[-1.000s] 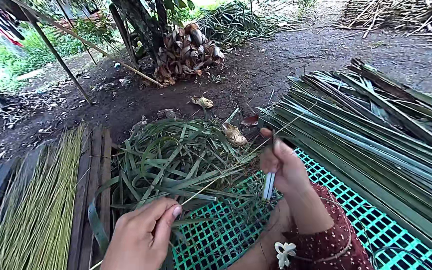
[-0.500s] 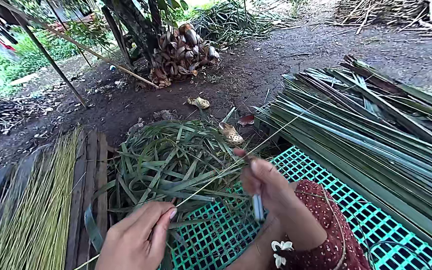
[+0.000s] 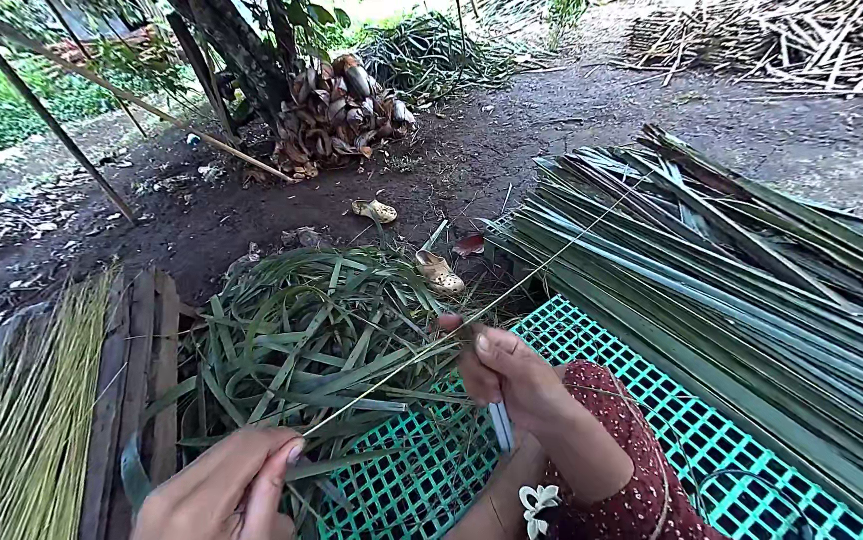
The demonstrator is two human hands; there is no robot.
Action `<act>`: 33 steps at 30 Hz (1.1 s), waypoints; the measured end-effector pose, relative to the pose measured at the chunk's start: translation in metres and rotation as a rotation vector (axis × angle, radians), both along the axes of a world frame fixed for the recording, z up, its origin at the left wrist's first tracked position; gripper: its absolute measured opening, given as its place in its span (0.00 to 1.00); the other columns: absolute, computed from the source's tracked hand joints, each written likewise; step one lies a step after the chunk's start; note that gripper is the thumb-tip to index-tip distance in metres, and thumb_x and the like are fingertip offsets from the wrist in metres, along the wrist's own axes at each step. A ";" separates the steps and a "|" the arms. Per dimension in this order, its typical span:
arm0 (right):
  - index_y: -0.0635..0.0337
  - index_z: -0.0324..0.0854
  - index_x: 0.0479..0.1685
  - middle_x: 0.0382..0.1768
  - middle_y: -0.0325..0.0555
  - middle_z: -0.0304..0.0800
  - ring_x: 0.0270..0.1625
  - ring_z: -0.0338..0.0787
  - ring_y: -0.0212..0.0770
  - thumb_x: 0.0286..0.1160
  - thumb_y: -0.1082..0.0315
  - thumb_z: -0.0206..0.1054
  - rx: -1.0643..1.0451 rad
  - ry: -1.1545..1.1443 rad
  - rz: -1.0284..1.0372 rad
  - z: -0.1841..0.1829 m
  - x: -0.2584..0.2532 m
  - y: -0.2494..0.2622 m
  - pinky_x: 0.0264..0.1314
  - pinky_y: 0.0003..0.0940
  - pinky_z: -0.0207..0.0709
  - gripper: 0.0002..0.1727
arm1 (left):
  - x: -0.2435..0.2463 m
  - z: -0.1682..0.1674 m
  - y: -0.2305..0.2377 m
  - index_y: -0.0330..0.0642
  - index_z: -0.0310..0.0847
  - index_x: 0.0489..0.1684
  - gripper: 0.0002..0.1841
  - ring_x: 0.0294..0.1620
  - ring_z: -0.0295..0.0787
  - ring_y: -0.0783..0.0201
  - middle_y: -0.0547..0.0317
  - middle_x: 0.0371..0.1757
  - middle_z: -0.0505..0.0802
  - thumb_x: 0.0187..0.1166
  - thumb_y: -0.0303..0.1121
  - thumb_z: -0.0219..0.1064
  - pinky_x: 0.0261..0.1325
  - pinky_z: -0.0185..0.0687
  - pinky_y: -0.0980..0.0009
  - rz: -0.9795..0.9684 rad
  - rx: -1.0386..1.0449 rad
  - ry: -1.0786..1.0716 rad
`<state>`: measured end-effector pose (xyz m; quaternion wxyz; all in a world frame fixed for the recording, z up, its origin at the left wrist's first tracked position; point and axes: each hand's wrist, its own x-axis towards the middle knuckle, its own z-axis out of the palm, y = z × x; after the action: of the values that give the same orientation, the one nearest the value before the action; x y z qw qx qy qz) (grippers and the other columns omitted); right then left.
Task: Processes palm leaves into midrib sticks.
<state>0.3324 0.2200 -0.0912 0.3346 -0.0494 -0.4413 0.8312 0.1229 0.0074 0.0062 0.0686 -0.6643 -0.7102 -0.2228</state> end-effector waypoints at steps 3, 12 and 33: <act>0.49 0.82 0.68 0.11 0.22 0.72 0.13 0.71 0.18 0.90 0.58 0.48 -0.013 -0.064 -0.319 -0.004 0.032 0.042 0.20 0.15 0.69 0.20 | -0.023 -0.002 -0.021 0.23 0.87 0.39 0.19 0.31 0.86 0.53 0.33 0.32 0.91 0.89 0.33 0.57 0.38 0.80 0.62 0.062 -0.021 -0.021; 0.43 0.77 0.71 0.14 0.23 0.77 0.16 0.76 0.21 0.90 0.56 0.52 -0.004 0.006 -0.307 0.002 0.028 0.020 0.24 0.19 0.75 0.18 | 0.006 0.000 0.000 0.34 0.88 0.53 0.20 0.35 0.91 0.52 0.40 0.41 0.94 0.92 0.42 0.55 0.38 0.83 0.56 0.003 -0.080 -0.094; 0.42 0.76 0.61 0.11 0.20 0.68 0.12 0.69 0.19 0.96 0.55 0.30 -0.234 -0.161 -0.619 -0.026 0.042 0.100 0.21 0.16 0.69 0.24 | -0.017 -0.013 -0.001 0.39 0.90 0.37 0.21 0.23 0.84 0.65 0.56 0.24 0.90 0.88 0.41 0.51 0.28 0.77 0.68 0.233 0.093 0.009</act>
<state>0.3741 0.3200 -0.1172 0.5273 -0.2845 -0.3319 0.7286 0.1057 0.0061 -0.0071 0.1281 -0.5743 -0.7711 -0.2432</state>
